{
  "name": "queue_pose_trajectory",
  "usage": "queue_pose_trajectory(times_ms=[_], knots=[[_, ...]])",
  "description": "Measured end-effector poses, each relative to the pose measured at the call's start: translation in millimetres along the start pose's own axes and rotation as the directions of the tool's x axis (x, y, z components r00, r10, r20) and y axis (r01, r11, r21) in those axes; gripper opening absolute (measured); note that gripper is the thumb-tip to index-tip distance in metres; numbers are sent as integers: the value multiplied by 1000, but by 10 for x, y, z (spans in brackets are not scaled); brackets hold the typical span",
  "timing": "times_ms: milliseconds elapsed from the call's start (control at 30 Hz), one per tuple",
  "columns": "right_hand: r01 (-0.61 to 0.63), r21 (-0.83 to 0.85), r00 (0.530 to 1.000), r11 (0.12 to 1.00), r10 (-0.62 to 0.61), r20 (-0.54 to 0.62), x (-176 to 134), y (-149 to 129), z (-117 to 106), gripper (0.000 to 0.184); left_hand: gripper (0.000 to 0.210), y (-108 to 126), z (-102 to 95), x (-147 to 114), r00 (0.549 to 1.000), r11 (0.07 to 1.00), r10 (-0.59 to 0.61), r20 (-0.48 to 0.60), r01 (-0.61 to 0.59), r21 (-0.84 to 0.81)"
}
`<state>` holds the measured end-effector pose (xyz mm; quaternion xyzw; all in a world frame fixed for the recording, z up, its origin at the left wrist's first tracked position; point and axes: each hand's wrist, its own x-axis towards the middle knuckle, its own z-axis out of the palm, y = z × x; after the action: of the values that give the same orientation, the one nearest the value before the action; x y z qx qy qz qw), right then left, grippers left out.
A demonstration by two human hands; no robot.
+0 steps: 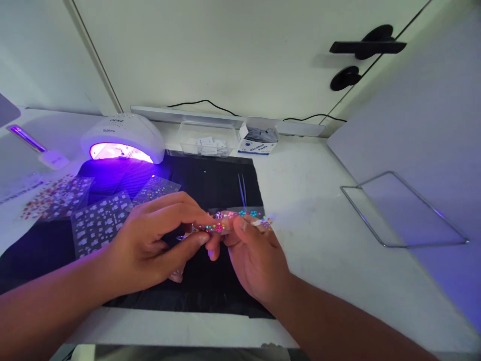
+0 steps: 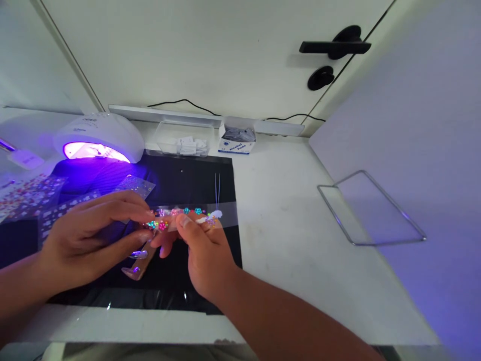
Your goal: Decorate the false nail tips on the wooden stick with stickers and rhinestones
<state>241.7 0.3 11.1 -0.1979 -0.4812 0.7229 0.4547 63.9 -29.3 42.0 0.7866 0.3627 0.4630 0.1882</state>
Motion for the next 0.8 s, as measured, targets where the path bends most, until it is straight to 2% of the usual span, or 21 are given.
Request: queue_pose_trajectory(times_ms=[367, 567, 800], knots=[[-11, -76, 999, 997, 9, -31, -4, -35, 20, 36, 19, -16, 2, -24, 1000, 997, 19, 3, -19, 77], [-7, -89, 999, 996, 4, -34, -6, -4, 11, 40, 15, -31, 3, -32, 1000, 993, 10, 12, -12, 114], [-13, -146, 1000, 989, 11, -16, -2, 6, 7, 39, 15, -40, 3, -28, 999, 976, 14, -32, -6, 218]])
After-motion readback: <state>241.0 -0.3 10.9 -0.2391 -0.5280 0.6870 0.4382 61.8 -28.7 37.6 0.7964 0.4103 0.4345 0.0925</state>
